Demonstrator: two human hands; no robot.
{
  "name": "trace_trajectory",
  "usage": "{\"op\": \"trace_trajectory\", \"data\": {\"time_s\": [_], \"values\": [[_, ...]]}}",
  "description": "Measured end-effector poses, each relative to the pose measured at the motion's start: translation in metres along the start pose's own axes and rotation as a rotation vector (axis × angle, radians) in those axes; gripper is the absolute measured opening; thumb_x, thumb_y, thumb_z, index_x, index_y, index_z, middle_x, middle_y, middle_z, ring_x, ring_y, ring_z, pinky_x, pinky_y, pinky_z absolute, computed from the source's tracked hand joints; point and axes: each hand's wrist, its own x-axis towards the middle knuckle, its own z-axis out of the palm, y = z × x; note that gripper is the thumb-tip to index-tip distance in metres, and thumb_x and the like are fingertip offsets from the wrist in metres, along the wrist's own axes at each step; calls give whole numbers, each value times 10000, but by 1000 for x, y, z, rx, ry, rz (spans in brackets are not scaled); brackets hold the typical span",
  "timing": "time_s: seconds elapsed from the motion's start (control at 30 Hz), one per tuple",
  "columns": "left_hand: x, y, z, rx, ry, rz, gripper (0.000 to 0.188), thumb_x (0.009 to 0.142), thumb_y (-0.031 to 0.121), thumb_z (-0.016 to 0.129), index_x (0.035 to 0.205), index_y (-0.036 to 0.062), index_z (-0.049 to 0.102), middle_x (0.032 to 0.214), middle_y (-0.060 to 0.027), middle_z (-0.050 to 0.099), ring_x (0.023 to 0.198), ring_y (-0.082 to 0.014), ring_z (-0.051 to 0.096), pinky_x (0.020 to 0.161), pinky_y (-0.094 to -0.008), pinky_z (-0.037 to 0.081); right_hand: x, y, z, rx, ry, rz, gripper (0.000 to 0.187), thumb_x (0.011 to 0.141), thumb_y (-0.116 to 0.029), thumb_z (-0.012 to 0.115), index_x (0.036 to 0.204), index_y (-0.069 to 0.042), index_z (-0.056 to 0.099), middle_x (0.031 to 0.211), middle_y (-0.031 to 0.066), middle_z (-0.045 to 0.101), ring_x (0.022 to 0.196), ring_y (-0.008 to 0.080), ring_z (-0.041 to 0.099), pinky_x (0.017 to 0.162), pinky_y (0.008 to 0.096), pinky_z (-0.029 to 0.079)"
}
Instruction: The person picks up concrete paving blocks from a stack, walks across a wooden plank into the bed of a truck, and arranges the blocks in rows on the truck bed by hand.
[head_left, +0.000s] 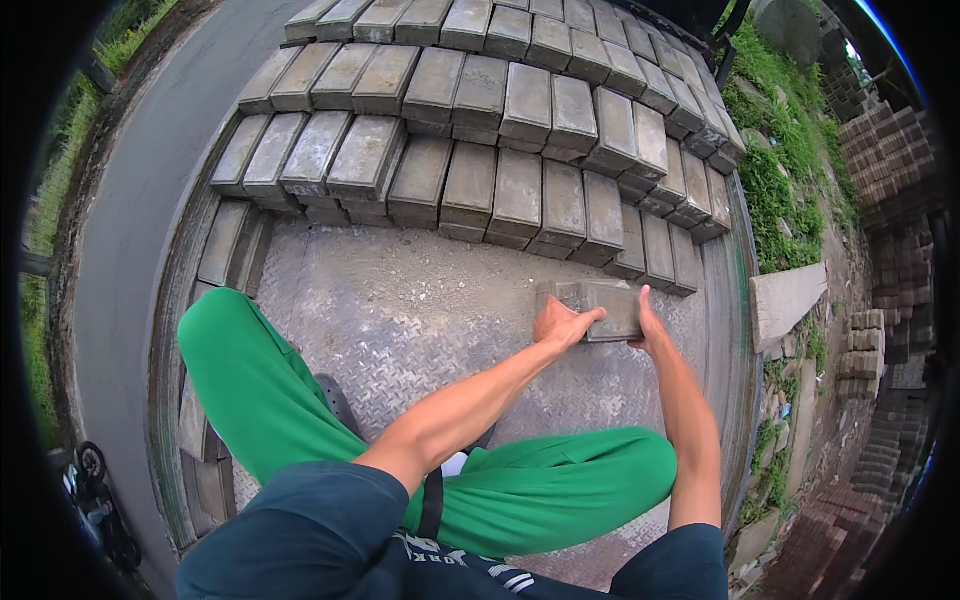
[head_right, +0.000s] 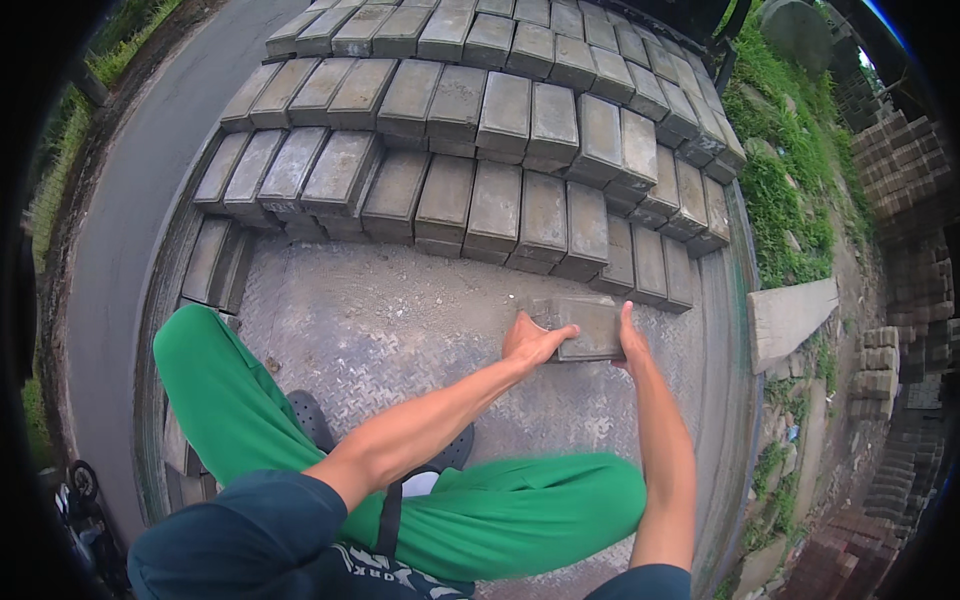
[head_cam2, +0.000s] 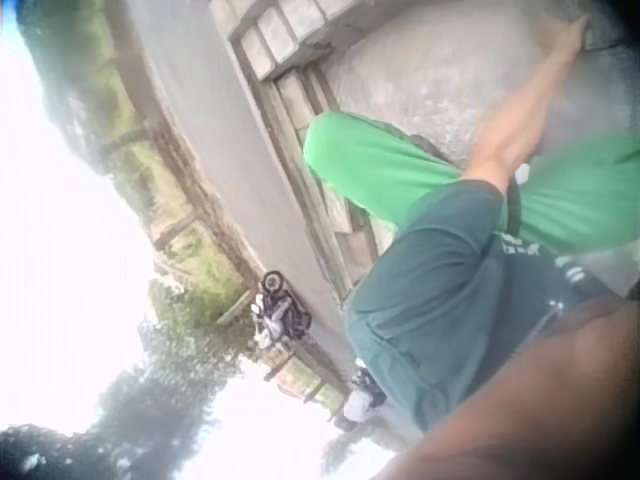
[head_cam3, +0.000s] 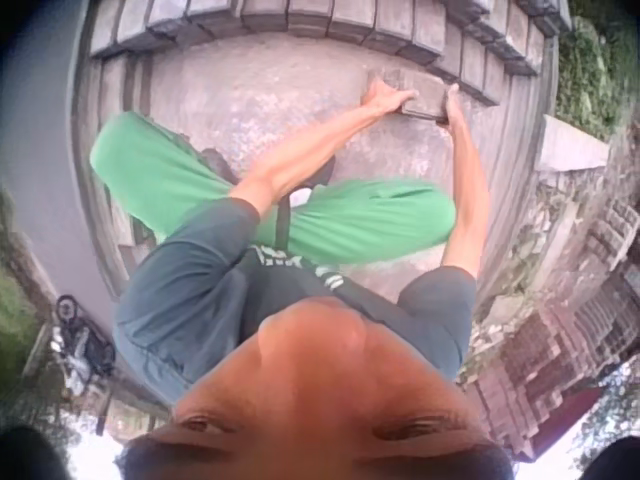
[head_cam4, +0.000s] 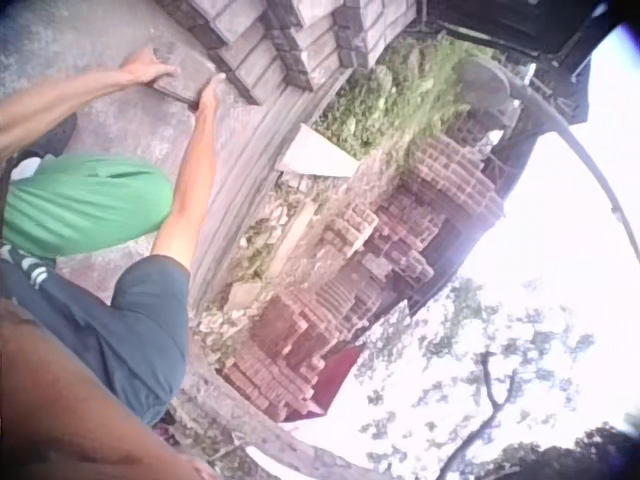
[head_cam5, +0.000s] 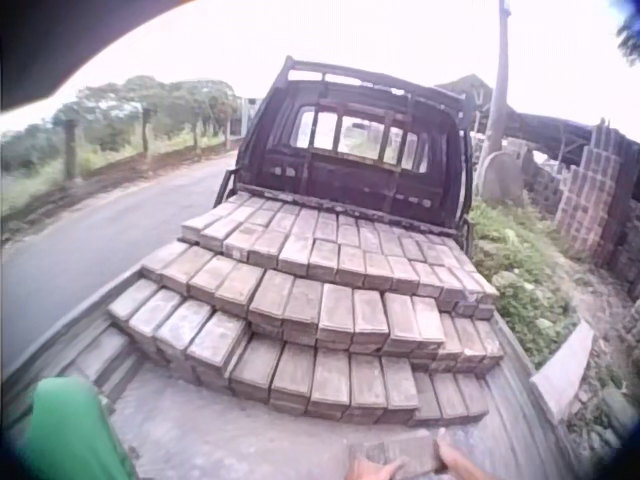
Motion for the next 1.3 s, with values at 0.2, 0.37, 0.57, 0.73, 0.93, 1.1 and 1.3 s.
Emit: {"op": "trace_trajectory", "data": {"time_s": [0.2, 0.37, 0.57, 0.73, 0.93, 1.1, 1.3], "values": [[-20, -48, -43, -517, -153, -205, 812, 610, 498, 817, 1124, -88, 586, 1067, -187, 668, 941, -304, 664, 823, -372, 524, -75, -49, 39, -157, 68, -69, 1117, 772, -847, 454, 1433, 50, 379, 1441, 267, 415, 1302, 420, 436, 983, 584, 421], [-39, -71, -108, -803, 17, -196, 779, 702, 416, 794, 1238, -76, 514, 1119, -182, 622, 968, -256, 640, 808, -442, 517, -92, -83, 111, -183, -289, -12, 1094, 811, -737, 558, 1500, 10, 154, 1478, 297, 314, 1256, 497, 450, 966, 574, 460], [-45, -75, -169, -1029, 402, -72, 616, 742, 270, 811, 1218, -1, 527, 1103, -102, 631, 905, -201, 635, 741, -335, 520, -163, -114, 243, 73, -564, -95, 995, 858, -495, 690, 1476, -33, 61, 1426, 288, 352, 1203, 474, 508, 936, 597, 494], [-22, -58, -212, -1133, 471, 61, 555, 777, 253, 800, 1202, 12, 536, 1090, -96, 632, 901, -177, 633, 691, -315, 522, -155, -162, 291, 149, -677, -311, 820, 891, -404, 677, 1465, -52, 208, 1346, 202, 456, 1087, 343, 563, 805, 497, 519], [60, -18, -240, -1118, 393, 99, 599, 842, 396, 740, 1255, 32, 507, 1156, -110, 611, 1037, -252, 613, 864, -437, 503, -54, -244, 332, -45, -456, -622, 937, 866, -462, 672, 1515, 4, 183, 1420, 237, 416, 1208, 323, 505, 925, 454, 469], [129, -62, -288, -745, 228, -114, 1051, 868, 627, 589, 1490, -90, 139, 1556, -286, 155, 1438, -430, 189, 1140, -584, 225, -44, -238, 372, -578, -195, -801, 1101, 797, -703, 587, 1497, 56, 207, 1497, 326, 295, 1415, 417, 286, 1167, 457, 224], [146, -59, -303, -779, 102, 77, 960, 886, 551, 623, 1433, -125, 219, 1473, -243, 277, 1401, -360, 261, 1165, -580, 126, -51, -206, 375, -636, 5, -1056, 1063, 790, -579, 699, 1481, 71, 219, 1453, 298, 387, 1386, 384, 354, 1153, 484, 248]]}}
